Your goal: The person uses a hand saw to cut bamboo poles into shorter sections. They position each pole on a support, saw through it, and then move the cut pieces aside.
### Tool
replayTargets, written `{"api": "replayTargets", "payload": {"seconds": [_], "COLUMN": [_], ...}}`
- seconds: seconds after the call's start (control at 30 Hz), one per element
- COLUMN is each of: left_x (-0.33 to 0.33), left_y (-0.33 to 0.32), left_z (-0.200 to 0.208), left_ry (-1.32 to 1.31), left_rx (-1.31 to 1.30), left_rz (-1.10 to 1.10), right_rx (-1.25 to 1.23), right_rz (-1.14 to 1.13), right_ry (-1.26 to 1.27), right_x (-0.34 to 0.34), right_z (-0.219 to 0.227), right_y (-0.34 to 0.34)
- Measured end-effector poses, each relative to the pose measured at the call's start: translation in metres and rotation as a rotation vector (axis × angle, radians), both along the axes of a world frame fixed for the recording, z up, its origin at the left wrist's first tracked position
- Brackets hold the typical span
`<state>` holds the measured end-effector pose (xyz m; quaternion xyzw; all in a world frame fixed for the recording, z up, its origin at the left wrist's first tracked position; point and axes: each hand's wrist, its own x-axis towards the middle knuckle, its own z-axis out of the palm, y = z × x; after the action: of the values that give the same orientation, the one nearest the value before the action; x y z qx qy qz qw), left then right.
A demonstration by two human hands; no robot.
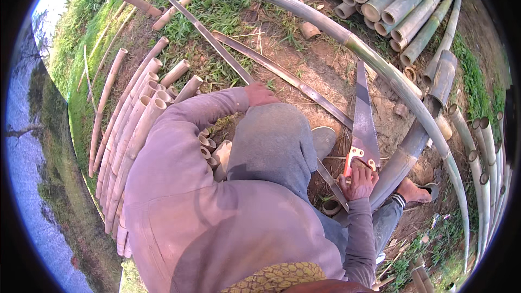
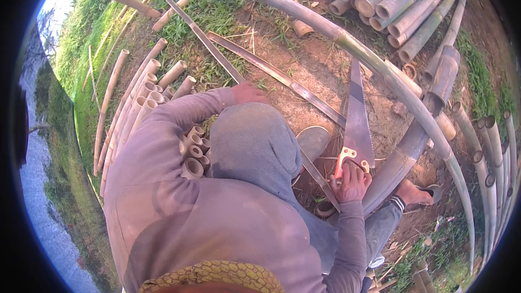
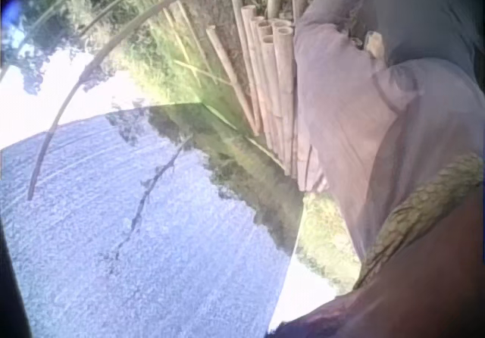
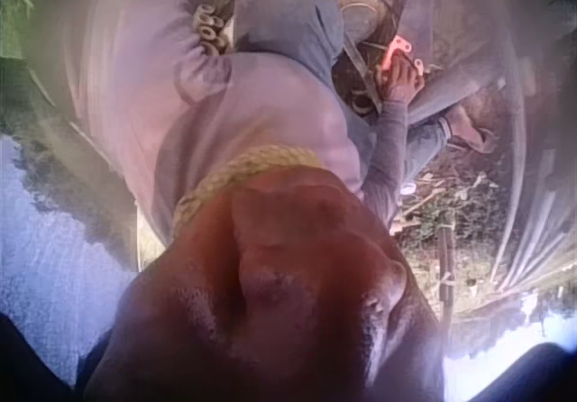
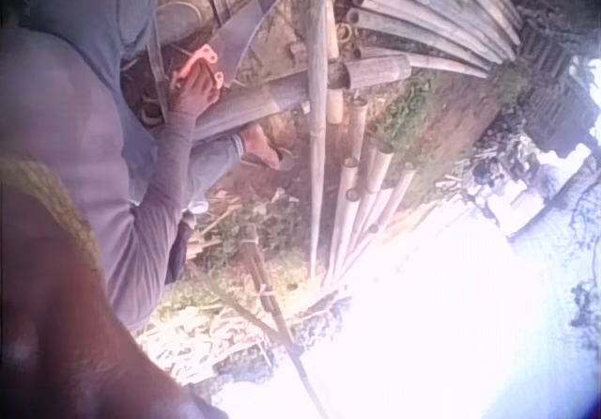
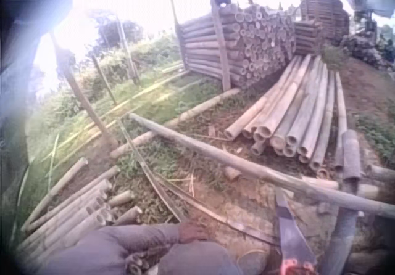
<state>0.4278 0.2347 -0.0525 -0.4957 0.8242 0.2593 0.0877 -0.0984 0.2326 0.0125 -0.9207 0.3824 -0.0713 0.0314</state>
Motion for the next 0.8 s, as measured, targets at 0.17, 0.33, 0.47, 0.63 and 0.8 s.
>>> {"api": "replayTargets", "payload": {"seconds": [0.17, 0.33, 0.47, 0.63, 0.8], "left_x": [-0.001, -0.031, -0.057, -0.077, -0.064], "left_y": [-0.009, -0.034, -0.061, -0.09, -0.116], "left_z": [-0.026, 0.038, 0.067, 0.106, 0.102], "left_ry": [-0.102, -0.015, 0.048, 0.137, 0.106], "left_rx": [-0.299, -0.438, -0.68, -0.853, -1.054], "left_rz": [-0.055, -0.011, -0.023, -0.008, 0.126], "right_rx": [0.04, 0.212, 0.244, 0.315, 0.113], "right_rz": [-0.099, -0.181, -0.2, -0.361, -0.251], "right_ry": [0.006, -0.063, -0.148, -0.14, -0.372], "right_x": [0.011, -0.015, -0.042, -0.05, -0.021], "right_z": [0.007, 0.02, 0.033, 0.034, 0.058], "right_y": [0.024, 0.036, 0.011, -0.022, -0.058]}}
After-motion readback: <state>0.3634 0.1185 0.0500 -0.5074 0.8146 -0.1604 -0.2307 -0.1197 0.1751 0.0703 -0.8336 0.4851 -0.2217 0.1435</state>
